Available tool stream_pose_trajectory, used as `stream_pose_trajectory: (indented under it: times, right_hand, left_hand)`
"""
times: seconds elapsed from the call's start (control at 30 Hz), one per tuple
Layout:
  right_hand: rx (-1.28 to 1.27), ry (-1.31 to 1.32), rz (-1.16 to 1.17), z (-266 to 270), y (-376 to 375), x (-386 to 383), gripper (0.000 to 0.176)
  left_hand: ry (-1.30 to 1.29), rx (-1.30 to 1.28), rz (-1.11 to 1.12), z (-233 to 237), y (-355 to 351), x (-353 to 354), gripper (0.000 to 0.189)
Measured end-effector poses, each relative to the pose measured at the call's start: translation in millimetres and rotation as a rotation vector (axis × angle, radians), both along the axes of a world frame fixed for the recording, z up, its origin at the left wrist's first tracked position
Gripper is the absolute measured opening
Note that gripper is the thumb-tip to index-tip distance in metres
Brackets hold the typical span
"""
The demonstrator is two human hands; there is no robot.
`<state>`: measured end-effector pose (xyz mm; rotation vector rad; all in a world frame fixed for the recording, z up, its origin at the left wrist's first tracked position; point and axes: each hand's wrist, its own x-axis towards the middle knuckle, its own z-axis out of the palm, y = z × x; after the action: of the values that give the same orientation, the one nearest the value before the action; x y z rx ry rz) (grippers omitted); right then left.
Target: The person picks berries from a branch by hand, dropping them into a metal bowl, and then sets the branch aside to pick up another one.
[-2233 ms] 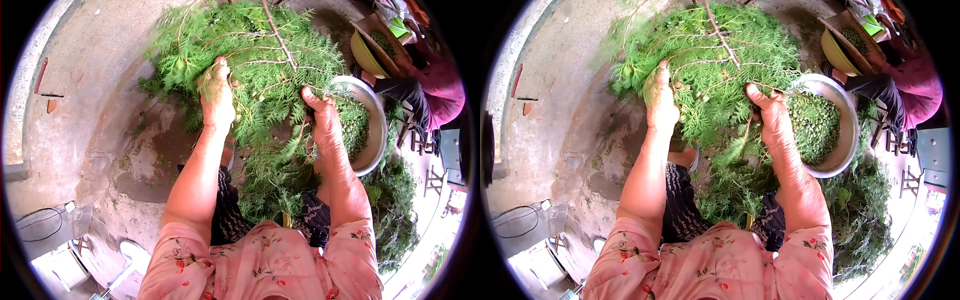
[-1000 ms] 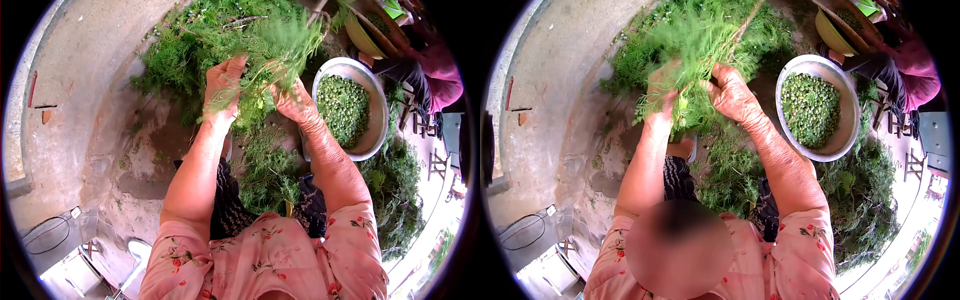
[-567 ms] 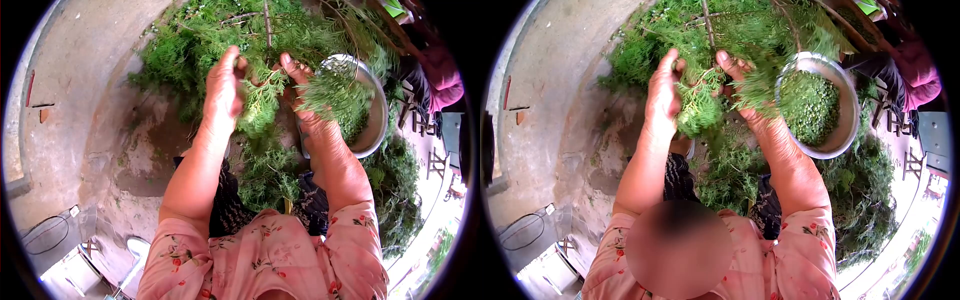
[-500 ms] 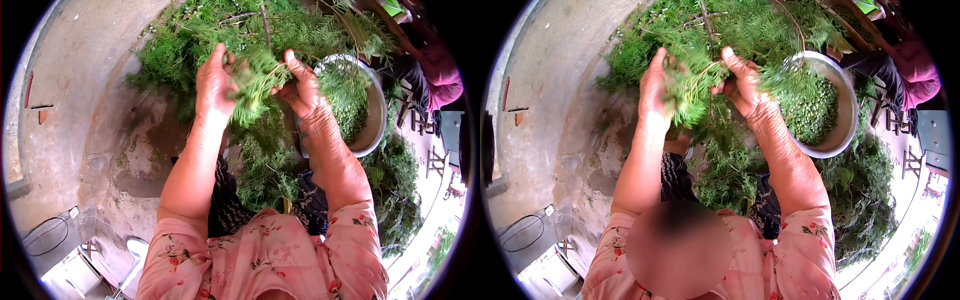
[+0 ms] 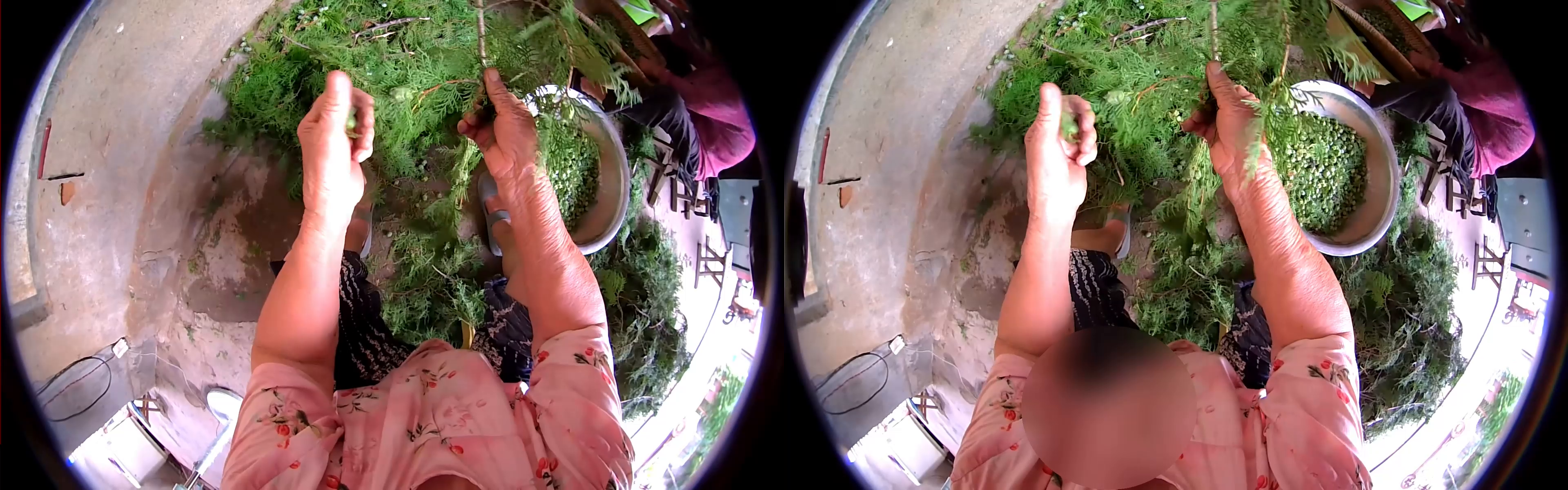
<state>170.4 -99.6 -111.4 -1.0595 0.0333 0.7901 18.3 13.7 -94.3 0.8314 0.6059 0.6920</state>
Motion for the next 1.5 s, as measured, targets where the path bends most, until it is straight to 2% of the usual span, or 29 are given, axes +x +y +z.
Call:
stream_pose_trajectory:
  times: [0.07,0.13,0.2,0.27,0.33,0.37,0.4,0.47,0.5,0.53,0.6,0.63,0.67,0.73,0.8,0.87,0.93,1.0,1.03,1.13,1.2,1.27,1.47,1.5]
  right_hand:
    - [0.005,-0.009,-0.006,-2,0,2,0.026]
    - [0.01,-0.034,0.004,-3,1,1,0.026]
    - [-0.034,-0.034,0.01,2,1,-2,0.026]
    - [-0.015,-0.024,0.016,0,0,-2,0.025]
    - [0.006,-0.027,0.039,1,-3,-2,0.023]
    - [0.006,-0.026,0.037,3,-3,-3,0.023]
    - [-0.019,0.001,0.033,7,-2,-5,0.023]
    - [-0.043,0.028,0.032,10,-2,-10,0.022]
    - [-0.017,0.046,0.067,11,-2,-13,0.022]
    - [0.009,0.063,0.102,11,-2,-16,0.022]
    - [-0.015,0.115,0.104,20,-1,-23,0.02]
    - [-0.004,0.143,0.117,21,0,-25,0.019]
    - [0.007,0.17,0.131,21,0,-26,0.018]
    - [0.011,0.187,0.084,21,-2,-24,0.019]
    - [0.014,0.218,-0.016,21,-7,-19,0.022]
    - [0.011,0.121,-0.031,28,-7,-14,0.025]
    - [0.079,0.13,-0.008,25,-7,-9,0.027]
    - [0.03,0.158,-0.006,24,-5,-7,0.027]
    - [-0.015,0.179,-0.002,24,-3,-6,0.027]
    - [0.049,0.157,0.02,17,-5,-8,0.026]
    - [-0.008,0.164,0.005,17,-3,-9,0.024]
    - [-0.049,0.08,-0.005,20,-3,-12,0.023]
    - [-0.135,-0.077,-0.113,7,-2,-6,0.019]
    - [-0.131,-0.095,-0.111,6,-2,-5,0.019]
  left_hand:
    - [0.218,0.39,0.027,1,-8,4,0.033]
    - [0.475,0.623,0.048,5,-17,13,0.03]
    - [0.444,0.823,0.054,3,-17,19,0.031]
    - [0.461,0.878,0.086,2,-17,22,0.026]
    - [0.254,0.757,0.079,-2,-12,24,0.019]
    - [0.328,0.58,0.021,4,-14,20,0.016]
    - [0.247,0.401,-0.059,5,-11,15,0.031]
    - [0.196,0.164,0.009,7,-10,15,0.036]
    - [0.029,-0.028,0.074,9,-16,21,0.047]
    - [0.029,-0.027,0.075,-2,-15,18,0.047]
    - [-0.333,-0.007,-0.016,-31,-12,7,0.049]
    - [-0.453,-0.175,-0.041,-27,-13,9,0.043]
    - [-0.453,-0.173,-0.04,-25,-11,10,0.043]
    - [-0.326,-0.558,-0.031,-23,0,13,0.018]
    - [-0.41,-0.27,-0.12,-33,28,-3,0.023]
    - [-0.236,-0.272,0.131,-9,25,-2,0.021]
    - [-0.191,-0.306,0.142,-5,14,8,0.01]
    - [-0.072,-0.21,0.108,6,0,14,0.005]
    - [-0.094,-0.22,0.049,3,-3,14,0.012]
    - [-0.053,-0.293,-0.066,5,-14,23,0.012]
    - [-0.024,-0.284,-0.141,6,-19,22,0.016]
    - [0.104,-0.246,-0.285,3,-22,19,0.019]
    - [0.062,-0.159,-0.3,4,-25,11,0.021]
    - [0.102,-0.127,-0.358,4,-23,8,0.021]
